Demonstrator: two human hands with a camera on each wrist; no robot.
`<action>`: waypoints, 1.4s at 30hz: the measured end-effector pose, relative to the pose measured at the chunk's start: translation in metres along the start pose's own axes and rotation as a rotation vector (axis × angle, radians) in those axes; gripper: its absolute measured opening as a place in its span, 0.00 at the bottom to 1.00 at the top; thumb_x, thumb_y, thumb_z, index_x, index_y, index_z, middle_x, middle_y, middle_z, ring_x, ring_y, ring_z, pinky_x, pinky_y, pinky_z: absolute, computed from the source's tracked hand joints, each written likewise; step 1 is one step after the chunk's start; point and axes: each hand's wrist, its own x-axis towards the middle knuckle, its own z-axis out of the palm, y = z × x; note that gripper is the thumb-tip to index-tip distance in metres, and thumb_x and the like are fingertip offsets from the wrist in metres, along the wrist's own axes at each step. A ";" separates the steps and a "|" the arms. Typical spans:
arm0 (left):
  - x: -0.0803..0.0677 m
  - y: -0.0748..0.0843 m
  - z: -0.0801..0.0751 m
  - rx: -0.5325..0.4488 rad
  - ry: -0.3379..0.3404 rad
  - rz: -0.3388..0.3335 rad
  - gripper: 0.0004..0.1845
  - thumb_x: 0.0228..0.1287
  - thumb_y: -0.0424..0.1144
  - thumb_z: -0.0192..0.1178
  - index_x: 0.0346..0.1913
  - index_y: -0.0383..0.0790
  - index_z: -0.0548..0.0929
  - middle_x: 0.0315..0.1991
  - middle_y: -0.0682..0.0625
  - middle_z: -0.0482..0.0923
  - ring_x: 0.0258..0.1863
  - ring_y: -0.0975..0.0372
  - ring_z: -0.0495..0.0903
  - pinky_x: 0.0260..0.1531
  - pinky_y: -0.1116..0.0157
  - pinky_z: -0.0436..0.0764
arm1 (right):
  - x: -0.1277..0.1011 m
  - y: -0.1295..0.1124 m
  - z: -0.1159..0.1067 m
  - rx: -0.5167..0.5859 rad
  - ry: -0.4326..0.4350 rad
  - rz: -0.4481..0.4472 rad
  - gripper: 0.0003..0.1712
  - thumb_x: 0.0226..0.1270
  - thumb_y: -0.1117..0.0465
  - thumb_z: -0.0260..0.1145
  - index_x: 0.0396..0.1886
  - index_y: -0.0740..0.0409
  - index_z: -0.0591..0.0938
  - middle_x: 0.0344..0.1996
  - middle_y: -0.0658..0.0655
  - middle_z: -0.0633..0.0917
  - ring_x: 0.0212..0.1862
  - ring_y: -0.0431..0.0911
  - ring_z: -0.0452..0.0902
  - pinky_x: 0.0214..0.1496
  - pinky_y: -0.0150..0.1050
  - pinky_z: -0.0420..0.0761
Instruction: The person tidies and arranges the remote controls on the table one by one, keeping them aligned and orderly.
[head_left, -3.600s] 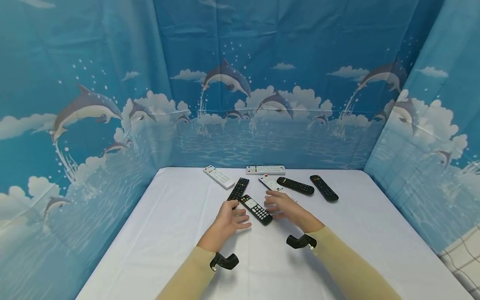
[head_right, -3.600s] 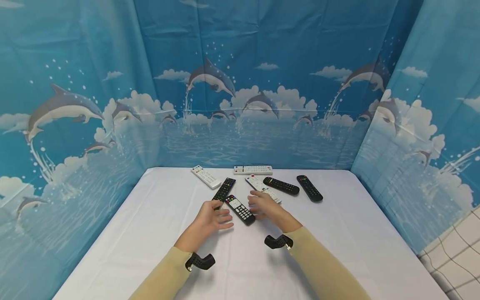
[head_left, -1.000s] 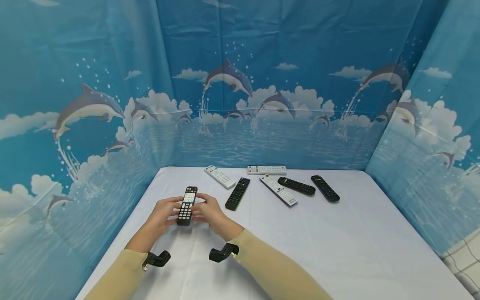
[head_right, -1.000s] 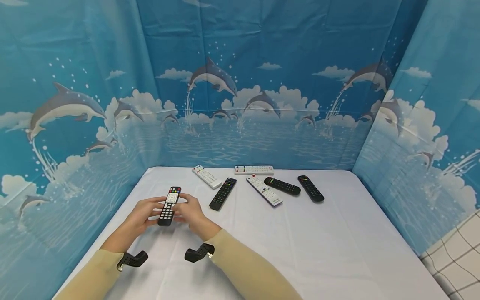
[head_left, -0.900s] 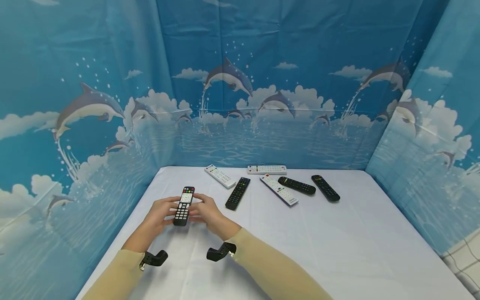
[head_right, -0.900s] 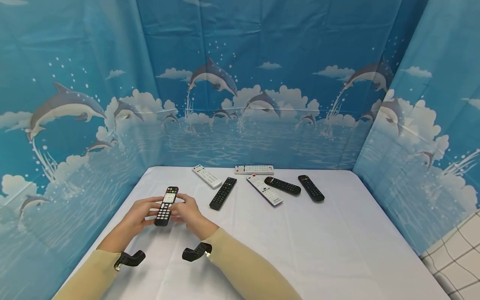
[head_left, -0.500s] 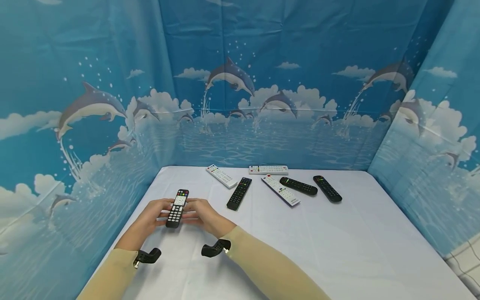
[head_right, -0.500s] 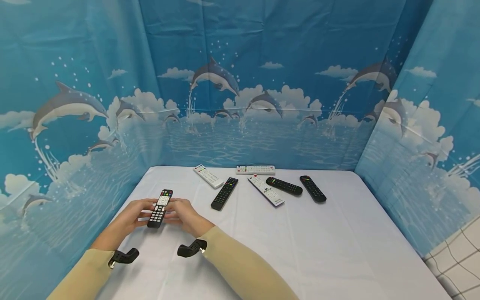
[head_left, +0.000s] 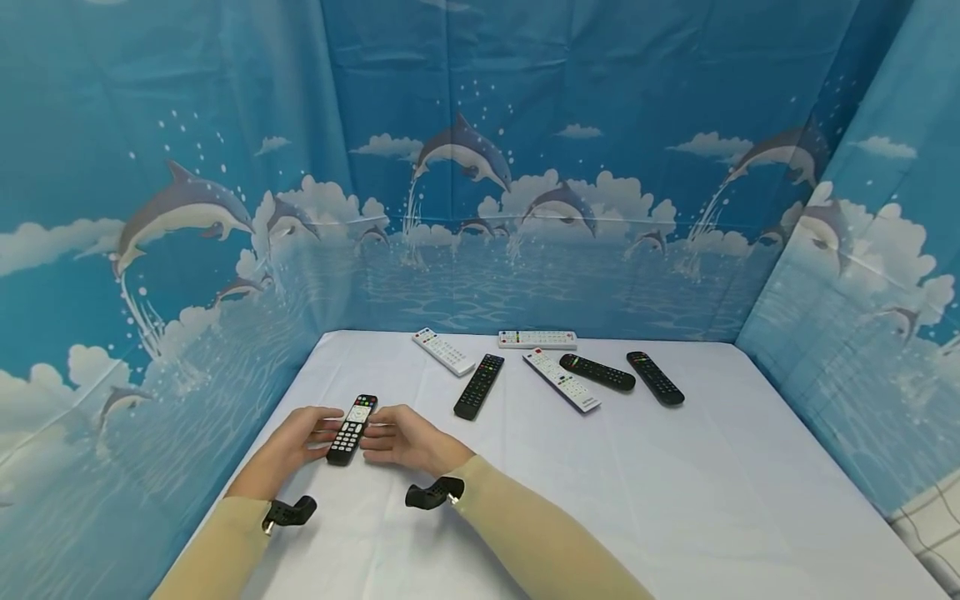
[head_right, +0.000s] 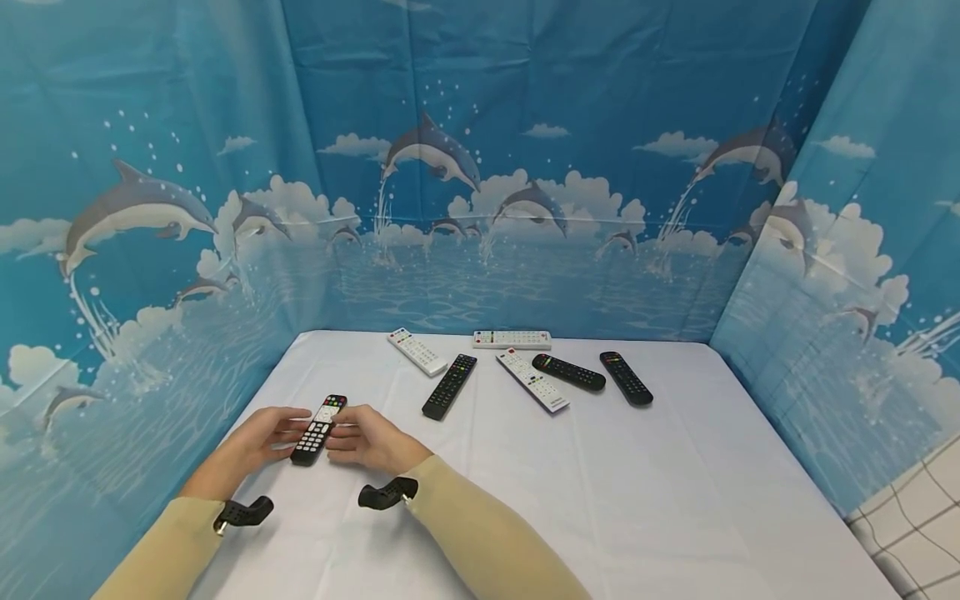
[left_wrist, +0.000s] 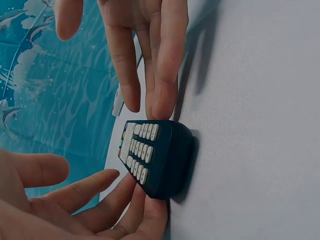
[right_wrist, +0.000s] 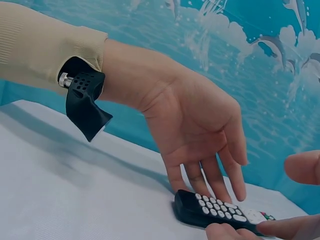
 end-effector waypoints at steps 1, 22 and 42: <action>0.000 0.000 -0.001 -0.003 -0.007 0.003 0.27 0.74 0.41 0.52 0.69 0.27 0.70 0.59 0.34 0.75 0.50 0.51 0.75 0.46 0.55 0.77 | 0.000 -0.001 0.000 0.000 -0.005 0.003 0.33 0.69 0.62 0.58 0.68 0.77 0.65 0.65 0.74 0.70 0.67 0.66 0.68 0.66 0.57 0.71; -0.003 0.017 -0.004 0.106 -0.015 0.059 0.31 0.77 0.44 0.48 0.73 0.26 0.61 0.68 0.30 0.67 0.64 0.42 0.72 0.64 0.44 0.69 | -0.012 -0.021 -0.001 -0.146 0.113 -0.032 0.28 0.73 0.57 0.60 0.68 0.65 0.71 0.61 0.75 0.73 0.62 0.68 0.73 0.63 0.60 0.74; -0.001 0.067 0.070 0.070 -0.084 0.260 0.28 0.78 0.41 0.49 0.75 0.36 0.65 0.71 0.35 0.66 0.68 0.43 0.68 0.67 0.46 0.66 | -0.050 -0.095 -0.029 -0.332 0.241 -0.170 0.32 0.76 0.56 0.58 0.76 0.57 0.67 0.69 0.64 0.71 0.70 0.62 0.66 0.68 0.58 0.69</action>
